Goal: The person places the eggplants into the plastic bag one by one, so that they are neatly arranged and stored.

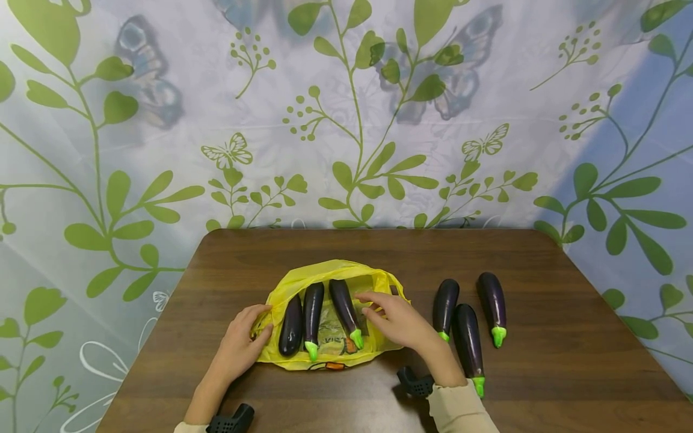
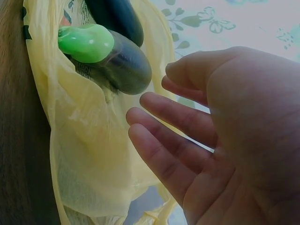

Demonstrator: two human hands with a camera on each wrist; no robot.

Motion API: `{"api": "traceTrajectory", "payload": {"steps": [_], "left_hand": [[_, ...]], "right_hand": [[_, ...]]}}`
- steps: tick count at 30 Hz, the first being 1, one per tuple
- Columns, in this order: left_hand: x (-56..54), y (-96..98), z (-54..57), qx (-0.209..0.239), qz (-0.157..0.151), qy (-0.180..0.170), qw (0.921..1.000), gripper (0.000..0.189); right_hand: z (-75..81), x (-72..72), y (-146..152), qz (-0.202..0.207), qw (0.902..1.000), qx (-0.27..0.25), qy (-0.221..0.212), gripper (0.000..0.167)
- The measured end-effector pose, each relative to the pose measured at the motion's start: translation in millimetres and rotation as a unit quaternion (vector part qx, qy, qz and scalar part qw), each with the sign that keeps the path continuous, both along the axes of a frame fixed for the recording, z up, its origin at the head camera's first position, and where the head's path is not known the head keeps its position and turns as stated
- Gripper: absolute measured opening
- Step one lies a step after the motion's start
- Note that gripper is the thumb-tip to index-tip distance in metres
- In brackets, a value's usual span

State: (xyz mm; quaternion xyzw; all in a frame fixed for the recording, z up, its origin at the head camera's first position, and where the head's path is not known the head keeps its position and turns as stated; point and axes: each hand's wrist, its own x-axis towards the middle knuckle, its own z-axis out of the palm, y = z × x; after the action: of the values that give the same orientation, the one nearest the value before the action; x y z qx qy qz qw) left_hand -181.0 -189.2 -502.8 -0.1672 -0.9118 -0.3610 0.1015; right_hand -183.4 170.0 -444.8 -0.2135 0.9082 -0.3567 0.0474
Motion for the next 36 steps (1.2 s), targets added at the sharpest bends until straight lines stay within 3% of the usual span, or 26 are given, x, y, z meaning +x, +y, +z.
{"api": "traceTrajectory", "payload": {"steps": [36], "left_hand": [[1.1,-2.0,-2.3,0.009,0.000,0.012,0.9999,0.034]], "right_hand": [[-2.7,3.3,0.5,0.006,1.0000,-0.004,-0.001,0.036]]}}
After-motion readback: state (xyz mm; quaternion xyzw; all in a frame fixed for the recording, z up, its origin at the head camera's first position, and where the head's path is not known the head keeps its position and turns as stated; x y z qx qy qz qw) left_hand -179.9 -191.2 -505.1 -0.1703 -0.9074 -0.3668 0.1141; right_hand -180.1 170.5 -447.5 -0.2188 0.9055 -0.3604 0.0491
